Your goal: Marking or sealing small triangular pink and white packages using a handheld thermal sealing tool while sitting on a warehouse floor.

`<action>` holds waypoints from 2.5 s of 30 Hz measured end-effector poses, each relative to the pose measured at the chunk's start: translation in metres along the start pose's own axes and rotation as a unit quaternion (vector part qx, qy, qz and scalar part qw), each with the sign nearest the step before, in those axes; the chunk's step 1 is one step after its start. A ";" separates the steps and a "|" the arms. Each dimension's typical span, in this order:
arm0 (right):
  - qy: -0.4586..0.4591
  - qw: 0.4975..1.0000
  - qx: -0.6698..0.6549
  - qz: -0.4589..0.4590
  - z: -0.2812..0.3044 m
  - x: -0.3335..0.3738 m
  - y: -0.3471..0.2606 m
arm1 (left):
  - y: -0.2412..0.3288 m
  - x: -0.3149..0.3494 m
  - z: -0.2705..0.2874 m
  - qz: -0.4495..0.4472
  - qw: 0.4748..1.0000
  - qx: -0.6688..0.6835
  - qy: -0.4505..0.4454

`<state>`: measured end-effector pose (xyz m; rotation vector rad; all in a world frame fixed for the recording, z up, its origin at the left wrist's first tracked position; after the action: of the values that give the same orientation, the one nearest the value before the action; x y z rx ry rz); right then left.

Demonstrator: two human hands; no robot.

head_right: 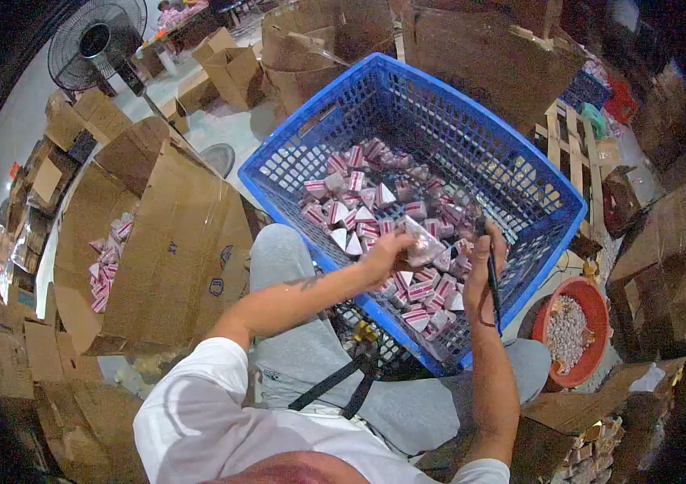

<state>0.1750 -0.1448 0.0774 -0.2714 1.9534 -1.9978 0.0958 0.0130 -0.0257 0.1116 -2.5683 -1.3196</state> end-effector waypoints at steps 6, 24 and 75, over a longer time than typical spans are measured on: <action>0.060 0.995 -0.036 0.073 0.010 0.003 -0.034 | 0.099 -0.027 0.052 -0.040 0.989 -0.126 0.058; -0.020 0.970 0.125 0.209 -0.050 0.042 -0.073 | 0.108 -0.009 0.059 -0.097 0.991 -0.032 0.085; -0.050 0.956 0.187 0.220 -0.061 0.045 -0.073 | 0.139 0.014 0.022 -0.243 0.942 -0.226 0.053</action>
<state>0.1041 -0.1046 0.1435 0.1420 1.3827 -1.9482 0.0826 0.1097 0.0770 0.7424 -2.1499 -1.9768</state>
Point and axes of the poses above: each hand's wrist, its own x-axis away from the middle knuckle, its own z-axis out of the back of the hand, y = z × x, the point moved 10 cm from there along -x, towards the middle knuckle, and after that the axes turned 5 degrees about -z, right-handed, at the moved point
